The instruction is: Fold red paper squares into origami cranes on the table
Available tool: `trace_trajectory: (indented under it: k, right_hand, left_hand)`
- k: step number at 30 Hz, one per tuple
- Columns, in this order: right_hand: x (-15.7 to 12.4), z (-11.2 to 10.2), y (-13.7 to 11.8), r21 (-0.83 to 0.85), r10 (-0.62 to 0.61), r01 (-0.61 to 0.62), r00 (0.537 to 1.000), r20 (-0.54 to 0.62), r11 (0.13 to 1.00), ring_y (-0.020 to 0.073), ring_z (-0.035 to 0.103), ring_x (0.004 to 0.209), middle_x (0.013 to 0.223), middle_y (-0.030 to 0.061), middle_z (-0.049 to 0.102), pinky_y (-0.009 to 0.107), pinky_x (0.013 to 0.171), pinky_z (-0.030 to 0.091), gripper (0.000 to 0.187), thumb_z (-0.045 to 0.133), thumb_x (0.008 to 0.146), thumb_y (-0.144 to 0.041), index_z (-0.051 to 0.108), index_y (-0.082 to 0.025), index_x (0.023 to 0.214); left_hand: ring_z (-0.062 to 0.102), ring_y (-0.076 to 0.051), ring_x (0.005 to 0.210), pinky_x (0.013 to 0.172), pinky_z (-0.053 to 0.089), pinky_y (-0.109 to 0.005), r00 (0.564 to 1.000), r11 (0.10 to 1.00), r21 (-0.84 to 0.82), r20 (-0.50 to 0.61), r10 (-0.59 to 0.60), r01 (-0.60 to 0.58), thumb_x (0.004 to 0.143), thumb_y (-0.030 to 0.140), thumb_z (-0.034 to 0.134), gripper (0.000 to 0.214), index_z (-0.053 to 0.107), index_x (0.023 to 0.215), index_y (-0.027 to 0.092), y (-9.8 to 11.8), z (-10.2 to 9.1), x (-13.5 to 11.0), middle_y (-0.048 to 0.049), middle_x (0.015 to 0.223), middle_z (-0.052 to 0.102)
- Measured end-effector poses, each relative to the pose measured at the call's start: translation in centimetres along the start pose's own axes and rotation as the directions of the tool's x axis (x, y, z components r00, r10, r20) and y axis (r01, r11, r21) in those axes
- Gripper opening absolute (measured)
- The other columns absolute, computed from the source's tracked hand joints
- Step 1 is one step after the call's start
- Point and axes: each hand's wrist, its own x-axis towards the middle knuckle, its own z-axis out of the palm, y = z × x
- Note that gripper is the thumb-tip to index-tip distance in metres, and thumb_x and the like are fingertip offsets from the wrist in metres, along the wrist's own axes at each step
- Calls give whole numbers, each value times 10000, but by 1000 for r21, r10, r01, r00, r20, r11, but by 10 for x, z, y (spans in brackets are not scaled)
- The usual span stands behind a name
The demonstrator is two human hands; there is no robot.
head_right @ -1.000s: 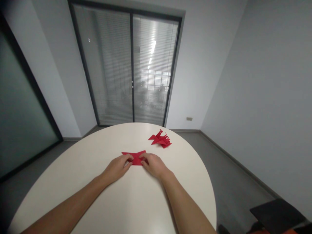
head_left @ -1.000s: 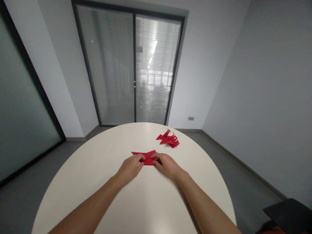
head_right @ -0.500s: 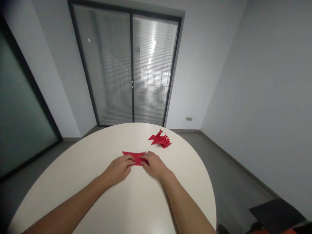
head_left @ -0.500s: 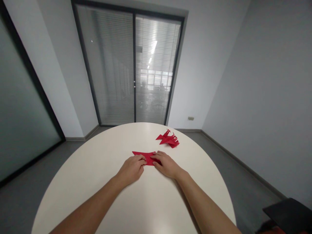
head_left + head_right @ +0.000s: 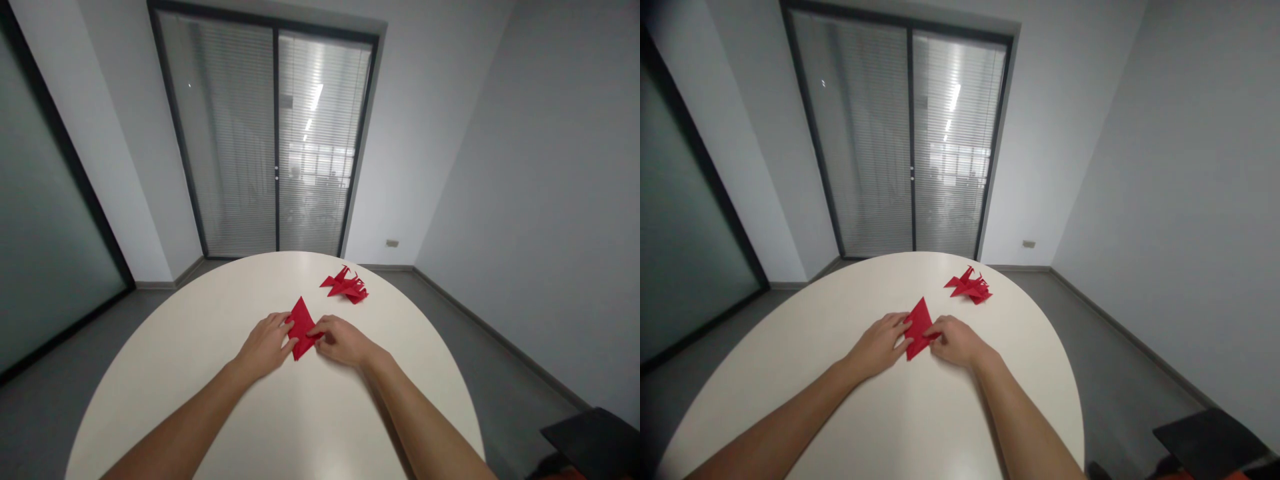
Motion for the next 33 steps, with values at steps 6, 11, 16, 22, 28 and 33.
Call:
trace_trajectory:
  k: [6, 11, 16, 22, 28, 33]
  right_hand:
    - [-3, 2, 7, 4, -10, 10, 1000, -16, 1000, 198, 644, 1022, 1256, 101, 652, 294, 894, 515, 534, 539, 721, -30, 716, -204, 1194]
    - [-2, -1, 6, 14, -15, 15, 1000, -14, 1000, 198, 657, 1009, 1234, 89, 676, 303, 900, 520, 451, 554, 757, -52, 740, -210, 1136]
    - [-1, -3, 4, 40, -5, 6, 999, -33, 999, 200, 661, 1005, 1136, 74, 721, 301, 893, 515, 326, 587, 808, -104, 753, -211, 1068]
    - [-2, -2, 6, 51, -1, 3, 999, -42, 999, 208, 656, 1016, 1119, 75, 726, 334, 908, 507, 279, 577, 841, -114, 738, -206, 1050]
    - [-1, 0, 10, 43, -94, 96, 994, -58, 994, 227, 626, 1105, 1118, 64, 727, 388, 986, 476, 302, 559, 809, -74, 739, -219, 1003]
    - [3, 3, 8, 27, -176, 178, 983, -56, 984, 228, 610, 1125, 1094, 49, 728, 386, 1027, 440, 342, 556, 746, -36, 756, -232, 942]
  left_hand:
    - [546, -273, 1170, 1046, 449, -438, 997, 994, -74, 26, 77, -75, 952, 282, 547, 306, 670, 1213, 179, -4, 1, -1, -112, 1244, 632]
    - [538, -268, 1184, 1048, 448, -436, 991, 987, -110, 53, 120, -113, 964, 288, 517, 339, 648, 1265, 205, -5, -4, -2, -107, 1260, 622]
    - [500, -272, 1271, 1098, 416, -432, 982, 976, -159, 93, 164, -148, 952, 318, 531, 414, 604, 1347, 217, -10, -11, -4, -118, 1343, 585]
    - [466, -302, 1337, 1128, 391, -454, 977, 972, -185, 130, 170, -145, 906, 349, 588, 486, 587, 1367, 196, -9, -17, -6, -148, 1432, 525]
    - [482, -300, 1330, 1125, 393, -454, 971, 968, -185, 140, 196, -169, 889, 323, 600, 476, 600, 1353, 215, -8, -19, -5, -134, 1423, 543]
    - [484, -282, 1327, 1135, 374, -460, 962, 958, -191, 125, 241, -215, 881, 277, 609, 458, 611, 1338, 278, -7, -19, -5, -95, 1419, 554]
